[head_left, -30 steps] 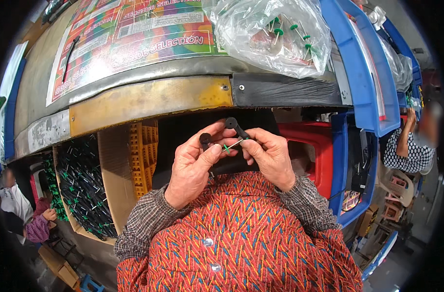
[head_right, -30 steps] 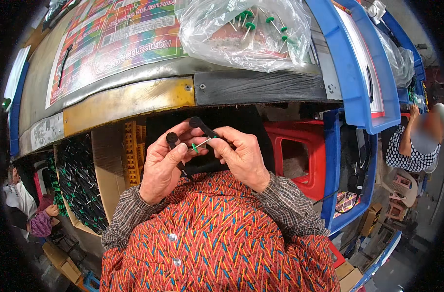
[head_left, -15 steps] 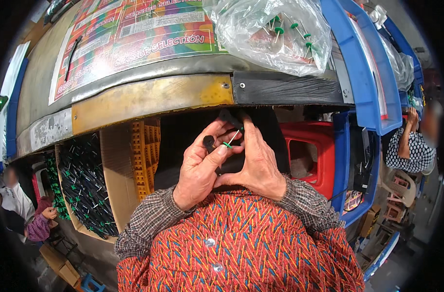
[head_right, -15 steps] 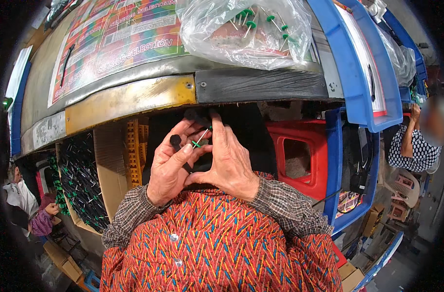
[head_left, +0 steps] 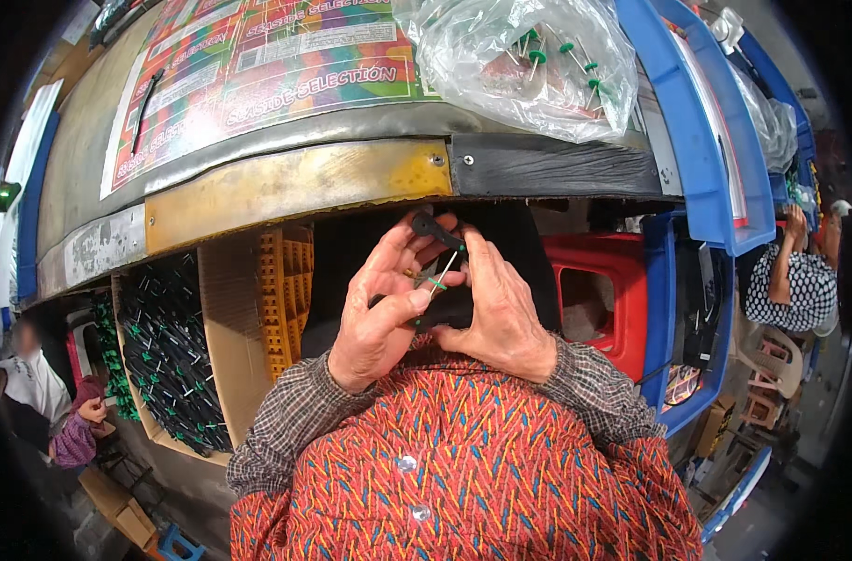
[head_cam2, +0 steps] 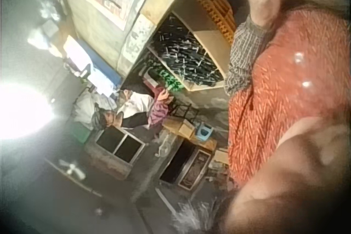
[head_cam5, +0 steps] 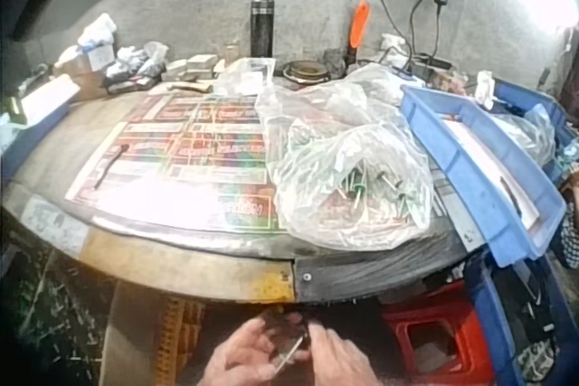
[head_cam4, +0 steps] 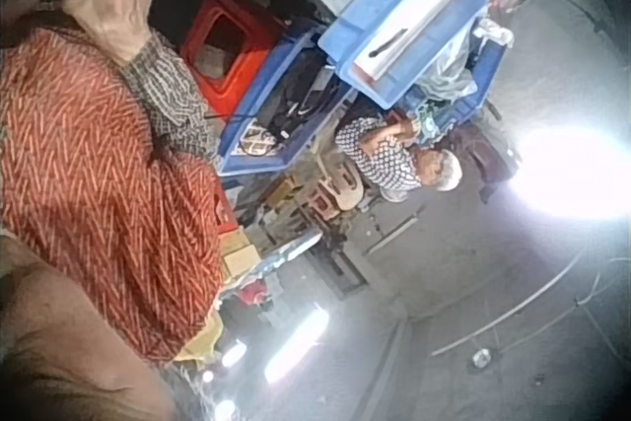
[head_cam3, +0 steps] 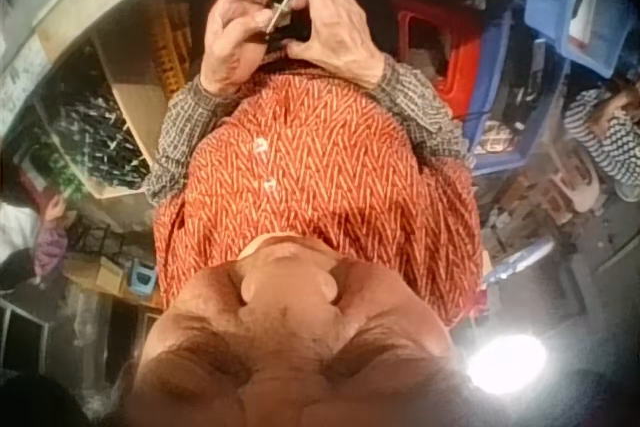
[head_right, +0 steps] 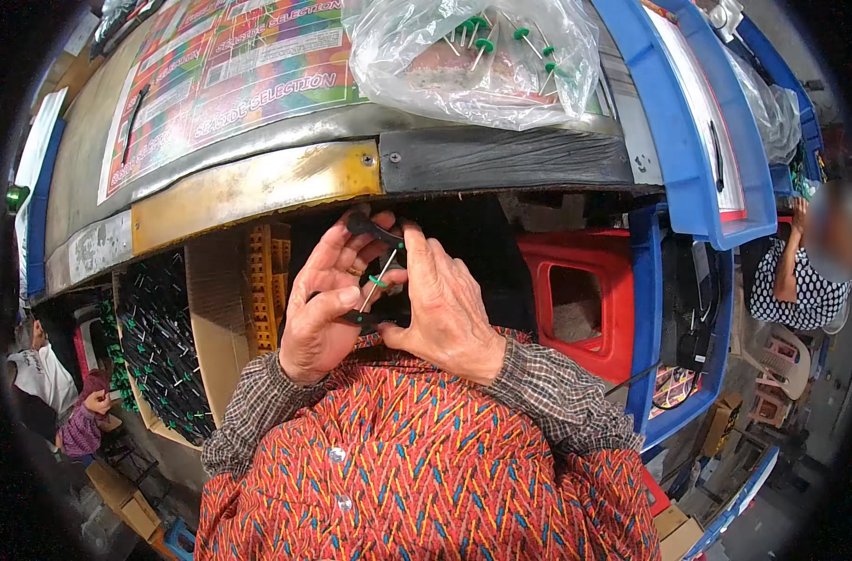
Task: The person assembles small plastic components by hand, sliding a plastic pin into a plastic bracket.
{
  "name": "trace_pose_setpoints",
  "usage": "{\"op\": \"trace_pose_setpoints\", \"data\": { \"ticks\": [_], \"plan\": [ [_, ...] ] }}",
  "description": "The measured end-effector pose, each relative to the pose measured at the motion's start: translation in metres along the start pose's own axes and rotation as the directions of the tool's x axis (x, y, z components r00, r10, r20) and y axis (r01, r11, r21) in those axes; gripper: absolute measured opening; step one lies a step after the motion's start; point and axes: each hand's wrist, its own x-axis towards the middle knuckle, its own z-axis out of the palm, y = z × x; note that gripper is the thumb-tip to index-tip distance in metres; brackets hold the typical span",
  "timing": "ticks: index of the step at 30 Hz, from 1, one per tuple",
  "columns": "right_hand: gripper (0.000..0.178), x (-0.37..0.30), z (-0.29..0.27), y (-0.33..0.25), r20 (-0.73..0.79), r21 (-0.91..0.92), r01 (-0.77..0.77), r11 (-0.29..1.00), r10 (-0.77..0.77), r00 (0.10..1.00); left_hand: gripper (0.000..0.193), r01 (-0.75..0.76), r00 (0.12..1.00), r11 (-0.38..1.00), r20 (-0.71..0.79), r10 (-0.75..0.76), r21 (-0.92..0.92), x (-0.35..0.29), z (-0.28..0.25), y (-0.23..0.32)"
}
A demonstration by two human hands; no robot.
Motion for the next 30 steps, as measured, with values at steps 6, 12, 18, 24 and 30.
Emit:
{"op": "trace_pose_setpoints", "data": {
  "ticks": [6,12,18,24,30],
  "plan": [
    [0.095,-0.001,0.003,-0.002,0.005,0.094,-0.024,0.995,0.023,1.000,0.065,-0.006,0.997,0.997,-0.070,0.011,0.071,0.002,0.002,0.003],
    [0.086,0.001,0.006,-0.001,0.004,0.091,0.016,0.996,-0.017,1.000,0.058,-0.058,0.989,0.990,-0.129,0.075,0.129,0.000,-0.002,0.000],
    [0.081,0.002,0.010,0.001,0.009,0.130,0.058,0.990,-0.059,0.998,0.046,-0.099,0.977,0.982,-0.173,0.127,0.162,-0.002,0.000,0.000],
    [0.074,0.003,0.010,-0.001,0.010,0.164,0.105,0.981,-0.108,0.994,0.030,-0.125,0.972,0.960,-0.163,0.169,0.251,-0.004,-0.007,-0.002],
    [0.070,0.003,0.011,-0.002,0.088,0.238,0.093,0.967,-0.117,0.989,0.026,-0.199,0.953,0.930,-0.161,0.257,0.308,-0.004,-0.016,-0.005]
  ]
}}
